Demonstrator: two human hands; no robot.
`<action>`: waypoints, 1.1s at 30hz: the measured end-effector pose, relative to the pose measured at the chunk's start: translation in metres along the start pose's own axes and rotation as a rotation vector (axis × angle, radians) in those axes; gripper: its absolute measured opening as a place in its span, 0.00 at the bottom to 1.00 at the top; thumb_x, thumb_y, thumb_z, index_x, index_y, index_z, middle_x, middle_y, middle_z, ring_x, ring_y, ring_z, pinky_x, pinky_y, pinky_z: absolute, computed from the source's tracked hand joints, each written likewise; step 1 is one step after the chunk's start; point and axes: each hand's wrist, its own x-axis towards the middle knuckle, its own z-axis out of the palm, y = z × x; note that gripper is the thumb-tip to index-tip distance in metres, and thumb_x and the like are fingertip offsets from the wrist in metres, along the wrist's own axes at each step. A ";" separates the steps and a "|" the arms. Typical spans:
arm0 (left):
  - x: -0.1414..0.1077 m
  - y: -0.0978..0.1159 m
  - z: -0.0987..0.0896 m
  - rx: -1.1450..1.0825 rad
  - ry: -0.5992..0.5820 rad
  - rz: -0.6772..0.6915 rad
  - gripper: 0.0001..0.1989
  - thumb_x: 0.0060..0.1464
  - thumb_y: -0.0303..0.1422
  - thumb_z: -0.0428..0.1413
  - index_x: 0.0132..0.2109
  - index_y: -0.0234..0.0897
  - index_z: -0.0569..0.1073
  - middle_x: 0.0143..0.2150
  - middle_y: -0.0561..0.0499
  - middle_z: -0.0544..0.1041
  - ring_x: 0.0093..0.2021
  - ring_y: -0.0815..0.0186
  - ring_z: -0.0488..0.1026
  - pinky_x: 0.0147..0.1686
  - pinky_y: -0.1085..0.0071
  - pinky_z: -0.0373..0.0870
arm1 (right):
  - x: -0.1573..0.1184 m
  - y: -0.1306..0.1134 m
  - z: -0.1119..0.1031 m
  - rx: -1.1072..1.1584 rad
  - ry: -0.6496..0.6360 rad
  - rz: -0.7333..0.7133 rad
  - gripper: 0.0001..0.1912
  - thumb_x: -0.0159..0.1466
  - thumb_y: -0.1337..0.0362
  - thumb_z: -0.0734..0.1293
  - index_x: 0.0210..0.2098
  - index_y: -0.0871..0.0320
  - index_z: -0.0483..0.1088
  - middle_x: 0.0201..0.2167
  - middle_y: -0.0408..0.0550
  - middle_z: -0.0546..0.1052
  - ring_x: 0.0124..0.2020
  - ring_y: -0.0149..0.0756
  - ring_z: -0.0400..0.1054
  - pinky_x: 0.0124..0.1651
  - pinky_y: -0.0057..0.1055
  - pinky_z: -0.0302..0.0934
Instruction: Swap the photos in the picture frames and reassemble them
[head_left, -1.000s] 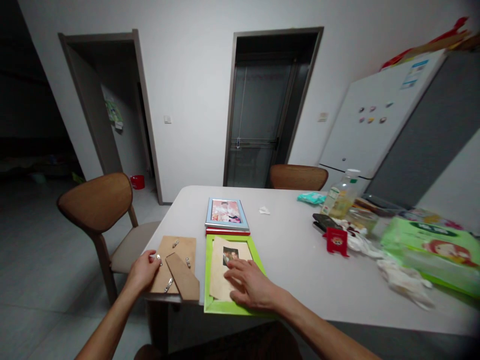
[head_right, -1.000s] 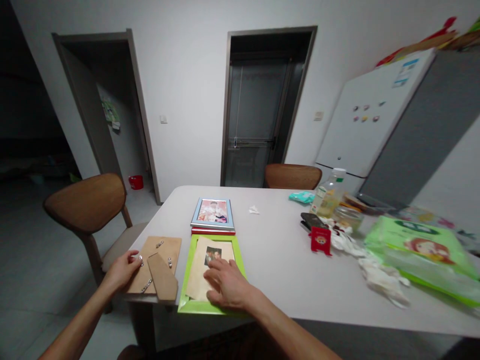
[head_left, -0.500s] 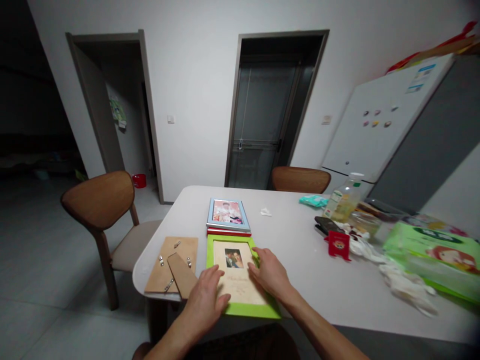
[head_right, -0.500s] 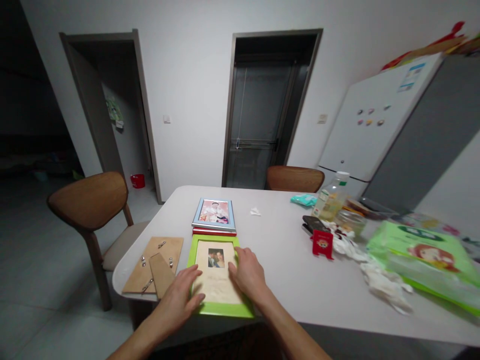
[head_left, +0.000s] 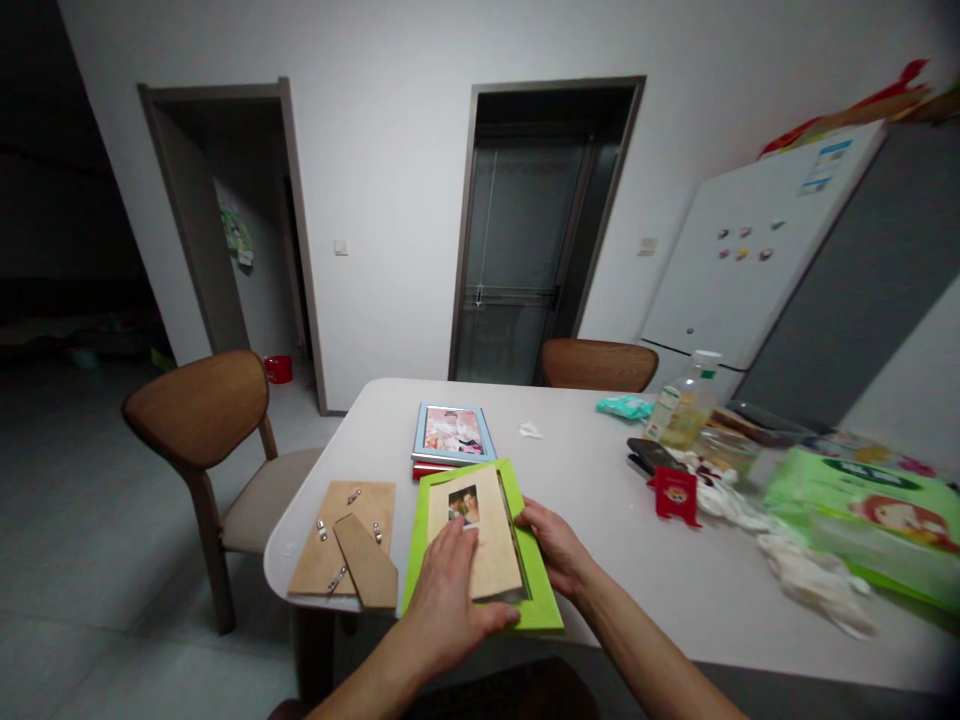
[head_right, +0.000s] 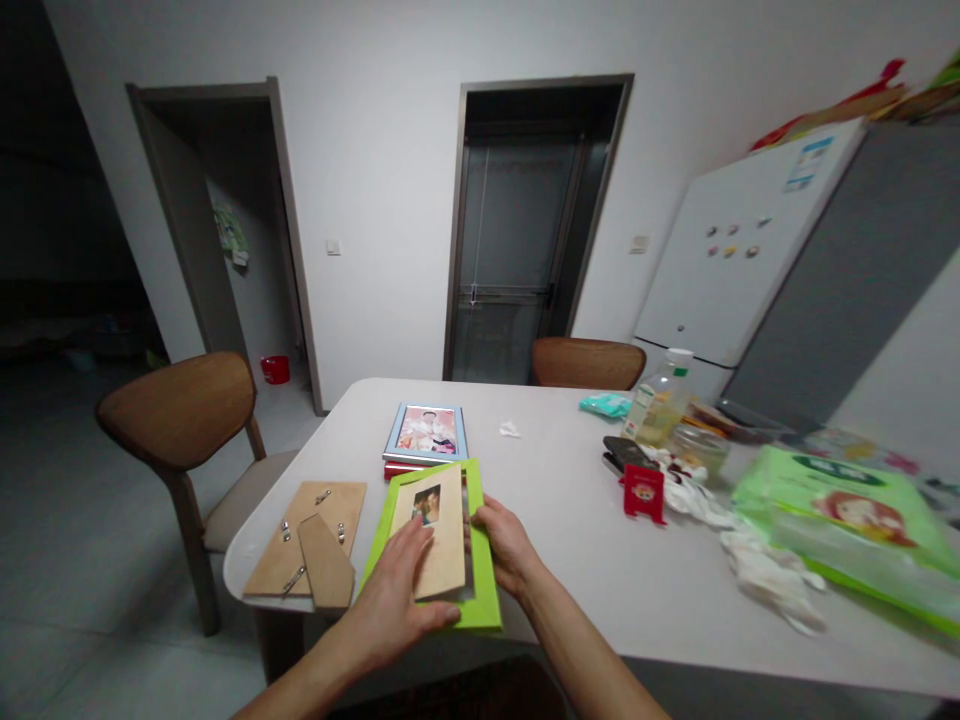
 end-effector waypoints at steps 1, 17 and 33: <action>0.002 0.006 0.001 0.021 0.010 0.044 0.36 0.35 0.37 0.59 0.54 0.33 0.59 0.58 0.40 0.55 0.58 0.52 0.50 0.55 0.58 0.47 | -0.001 -0.003 0.002 0.014 0.003 -0.019 0.19 0.47 0.68 0.56 0.39 0.61 0.64 0.25 0.46 0.74 0.21 0.32 0.66 0.24 0.27 0.61; -0.026 -0.035 -0.064 -0.071 0.441 -0.305 0.22 0.42 0.27 0.47 0.49 0.36 0.61 0.47 0.47 0.68 0.29 0.65 0.69 0.35 0.69 0.63 | 0.005 0.030 -0.037 -0.646 0.327 -0.016 0.30 0.50 0.64 0.57 0.52 0.69 0.56 0.17 0.42 0.68 0.17 0.29 0.59 0.21 0.25 0.51; -0.039 -0.043 -0.069 0.663 0.007 -0.462 0.22 0.49 0.37 0.45 0.52 0.35 0.59 0.38 0.42 0.74 0.38 0.55 0.71 0.36 0.63 0.64 | 0.002 0.038 -0.035 -1.261 0.340 -0.056 0.20 0.54 0.61 0.56 0.43 0.63 0.66 0.35 0.55 0.73 0.36 0.40 0.66 0.36 0.29 0.55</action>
